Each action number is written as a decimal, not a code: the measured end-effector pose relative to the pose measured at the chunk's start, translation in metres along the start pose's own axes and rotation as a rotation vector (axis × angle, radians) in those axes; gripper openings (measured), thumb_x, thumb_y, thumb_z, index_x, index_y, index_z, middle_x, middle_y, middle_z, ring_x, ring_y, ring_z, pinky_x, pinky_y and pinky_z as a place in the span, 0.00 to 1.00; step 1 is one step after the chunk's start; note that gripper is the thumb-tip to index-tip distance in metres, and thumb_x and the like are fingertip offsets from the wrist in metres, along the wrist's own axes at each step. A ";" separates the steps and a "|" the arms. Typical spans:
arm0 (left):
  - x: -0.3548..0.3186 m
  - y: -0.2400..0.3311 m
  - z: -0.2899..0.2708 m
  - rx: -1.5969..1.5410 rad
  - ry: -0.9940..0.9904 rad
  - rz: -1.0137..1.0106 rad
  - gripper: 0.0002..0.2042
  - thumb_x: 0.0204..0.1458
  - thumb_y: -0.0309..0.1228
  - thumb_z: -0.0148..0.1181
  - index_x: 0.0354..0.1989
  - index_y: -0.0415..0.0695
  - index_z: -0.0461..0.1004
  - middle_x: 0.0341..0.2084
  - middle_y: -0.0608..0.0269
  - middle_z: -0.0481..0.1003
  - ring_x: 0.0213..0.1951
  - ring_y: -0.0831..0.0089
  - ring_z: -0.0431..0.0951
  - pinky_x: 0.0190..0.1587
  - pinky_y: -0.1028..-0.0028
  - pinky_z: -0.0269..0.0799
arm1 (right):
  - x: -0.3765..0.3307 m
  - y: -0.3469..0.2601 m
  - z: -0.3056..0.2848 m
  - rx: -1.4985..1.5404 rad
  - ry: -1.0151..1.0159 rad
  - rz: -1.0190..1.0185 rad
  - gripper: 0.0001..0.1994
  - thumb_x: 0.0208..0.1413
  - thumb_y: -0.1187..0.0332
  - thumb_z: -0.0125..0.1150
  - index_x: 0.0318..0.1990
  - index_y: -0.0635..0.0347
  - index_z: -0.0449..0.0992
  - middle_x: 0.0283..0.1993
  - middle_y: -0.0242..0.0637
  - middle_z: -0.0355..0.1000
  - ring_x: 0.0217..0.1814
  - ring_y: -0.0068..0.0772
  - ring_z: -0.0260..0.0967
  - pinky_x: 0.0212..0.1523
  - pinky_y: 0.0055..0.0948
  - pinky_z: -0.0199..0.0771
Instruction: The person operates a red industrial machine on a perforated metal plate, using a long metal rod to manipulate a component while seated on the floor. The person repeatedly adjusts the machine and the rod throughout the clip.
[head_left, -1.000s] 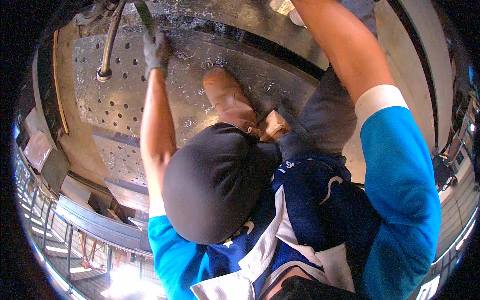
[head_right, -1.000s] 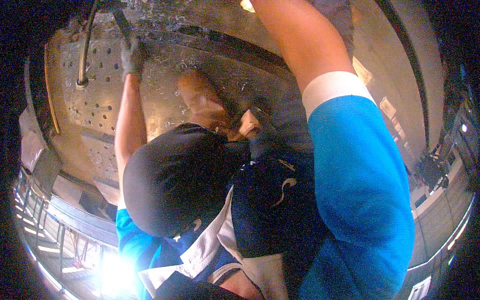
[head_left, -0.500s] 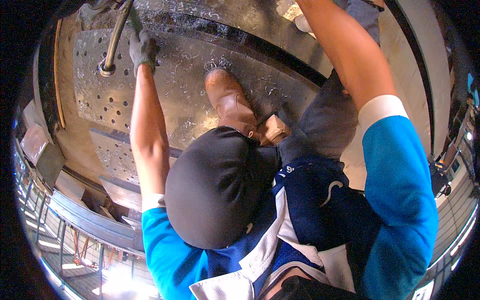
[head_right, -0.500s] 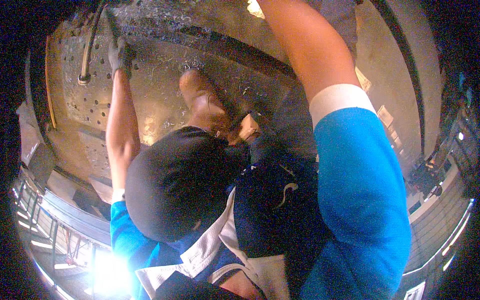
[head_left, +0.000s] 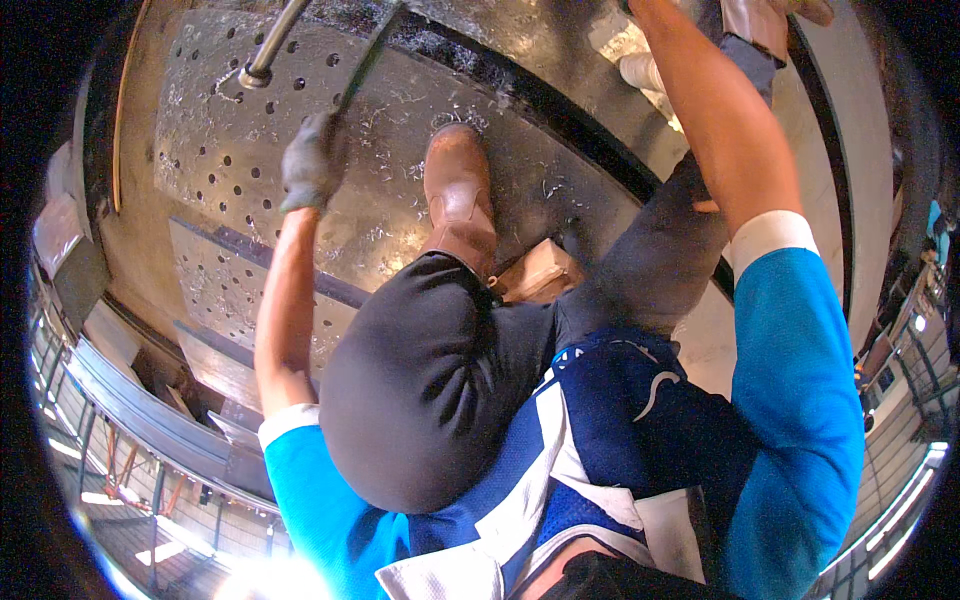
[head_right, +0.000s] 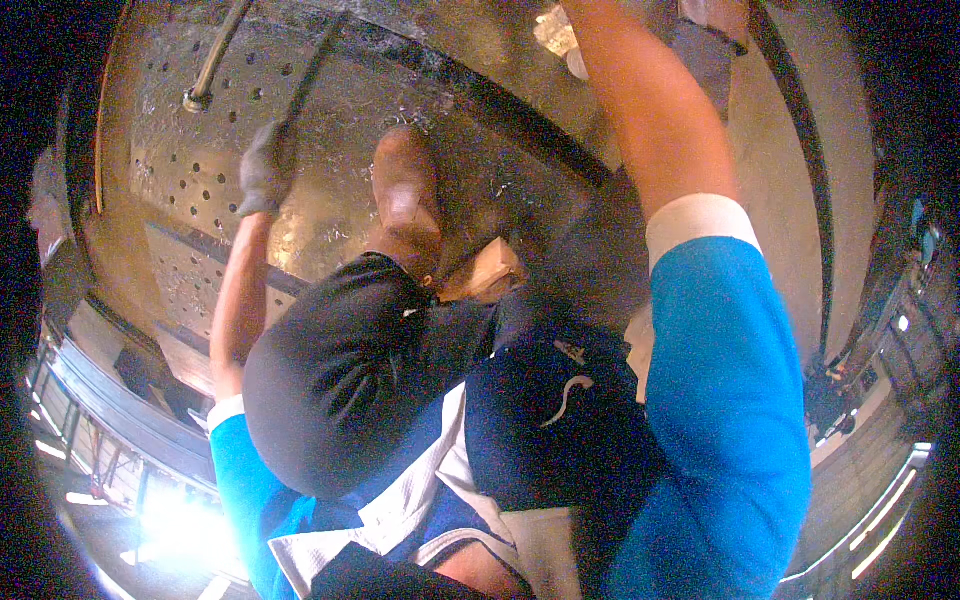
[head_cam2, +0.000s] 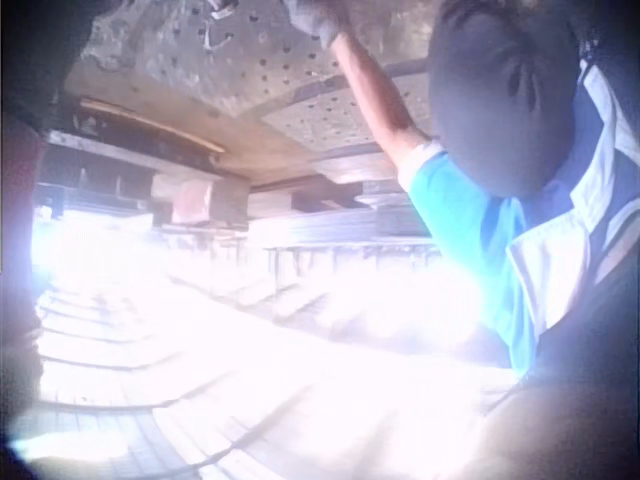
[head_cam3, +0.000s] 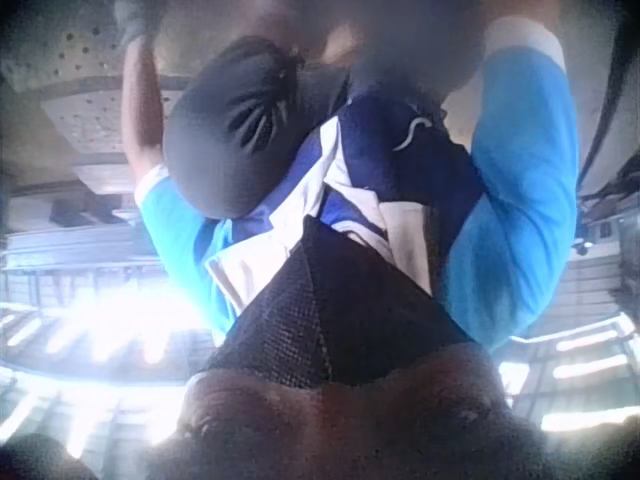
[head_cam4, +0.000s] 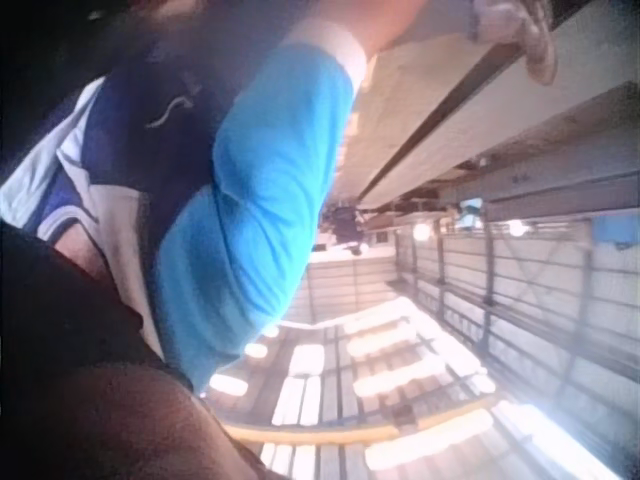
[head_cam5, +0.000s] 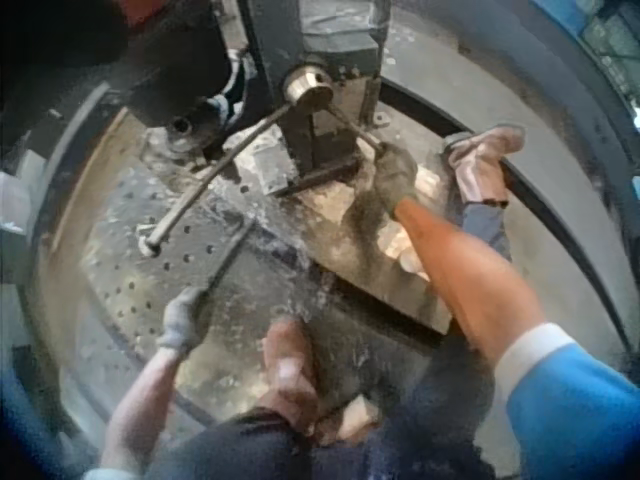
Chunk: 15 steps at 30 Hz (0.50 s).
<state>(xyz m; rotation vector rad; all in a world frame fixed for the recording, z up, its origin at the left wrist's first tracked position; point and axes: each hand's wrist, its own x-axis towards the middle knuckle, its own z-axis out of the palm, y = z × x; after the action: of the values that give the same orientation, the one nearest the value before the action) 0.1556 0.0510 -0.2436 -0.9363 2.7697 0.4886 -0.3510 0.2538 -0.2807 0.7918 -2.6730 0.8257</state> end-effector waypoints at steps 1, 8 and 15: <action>0.003 0.021 0.008 -0.065 0.075 0.084 0.11 0.65 0.42 0.60 0.49 0.54 0.80 0.45 0.52 0.81 0.44 0.45 0.84 0.43 0.49 0.80 | -0.001 0.004 0.002 -0.042 -0.019 0.000 0.15 0.68 0.64 0.51 0.41 0.57 0.85 0.39 0.53 0.81 0.42 0.60 0.77 0.41 0.51 0.75; 0.077 0.096 0.045 -0.063 -0.003 -0.096 0.23 0.63 0.37 0.56 0.68 0.60 0.71 0.54 0.45 0.80 0.51 0.41 0.84 0.53 0.48 0.80 | -0.005 0.034 0.016 0.263 0.159 -0.219 0.16 0.71 0.63 0.47 0.44 0.61 0.82 0.37 0.47 0.79 0.37 0.53 0.75 0.39 0.45 0.75; 0.004 0.057 0.067 -0.436 0.230 -0.349 0.30 0.59 0.35 0.61 0.73 0.61 0.69 0.53 0.43 0.81 0.56 0.44 0.82 0.58 0.49 0.77 | 0.000 0.066 0.040 0.457 0.050 0.001 0.16 0.70 0.65 0.46 0.37 0.61 0.81 0.29 0.40 0.75 0.31 0.35 0.72 0.32 0.33 0.72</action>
<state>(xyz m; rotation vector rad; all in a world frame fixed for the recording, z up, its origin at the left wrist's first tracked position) 0.1213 0.1157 -0.2929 -1.6275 2.6441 0.9984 -0.3908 0.2765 -0.3434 0.8475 -2.4663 1.4651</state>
